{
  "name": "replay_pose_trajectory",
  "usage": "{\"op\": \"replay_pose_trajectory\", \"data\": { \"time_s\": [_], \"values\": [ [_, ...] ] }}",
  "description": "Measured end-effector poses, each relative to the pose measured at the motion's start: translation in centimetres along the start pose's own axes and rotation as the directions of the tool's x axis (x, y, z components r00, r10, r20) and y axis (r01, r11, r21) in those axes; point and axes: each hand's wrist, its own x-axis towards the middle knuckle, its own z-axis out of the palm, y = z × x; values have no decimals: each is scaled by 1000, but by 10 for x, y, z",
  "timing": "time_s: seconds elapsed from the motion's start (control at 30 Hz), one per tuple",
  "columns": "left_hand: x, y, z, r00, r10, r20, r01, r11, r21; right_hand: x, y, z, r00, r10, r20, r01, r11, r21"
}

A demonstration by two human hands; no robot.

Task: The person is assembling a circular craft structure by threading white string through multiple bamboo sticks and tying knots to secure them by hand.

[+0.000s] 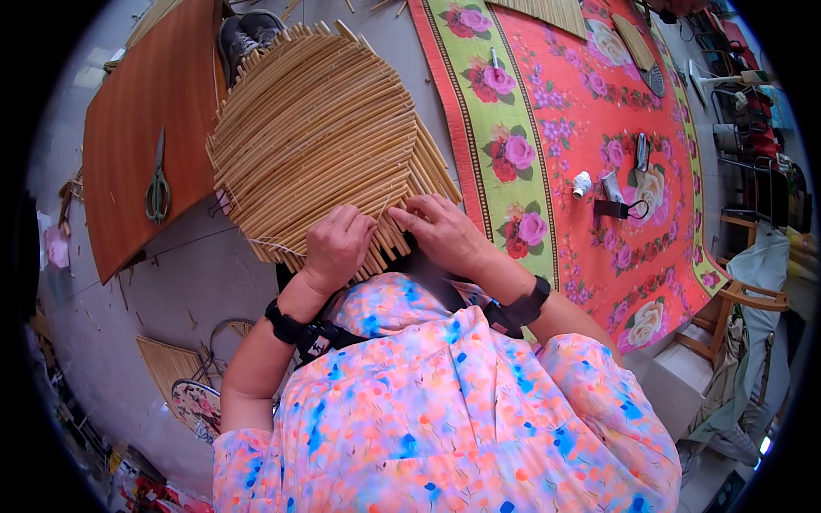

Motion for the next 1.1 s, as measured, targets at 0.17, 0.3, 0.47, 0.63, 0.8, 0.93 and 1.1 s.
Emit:
{"op": "replay_pose_trajectory", "data": {
  "time_s": [0.17,0.3,0.47,0.63,0.8,0.93,1.1],
  "values": [
    [0,-2,0,1000,3,6,-3,1000,-2,0,1,3,1000,-12,-1,12,999,-35],
    [-1,-2,1,1000,8,7,-8,1000,3,-1,1,7,999,-23,25,25,996,-84],
    [0,-2,2,1000,3,20,-3,1000,-2,0,-3,8,999,18,32,-15,997,-74],
    [1,-1,1,999,11,32,-12,1000,17,-2,1,11,999,18,35,-15,996,-85],
    [1,-1,2,1000,8,29,-8,1000,9,-2,-1,12,999,9,34,-5,994,-106],
    [0,-2,2,1000,2,23,-3,1000,4,-2,-1,13,1000,1,21,1,995,-103],
    [0,-1,2,1000,3,22,-4,1000,11,-3,0,14,1000,-10,12,12,995,-102]
  ]
}}
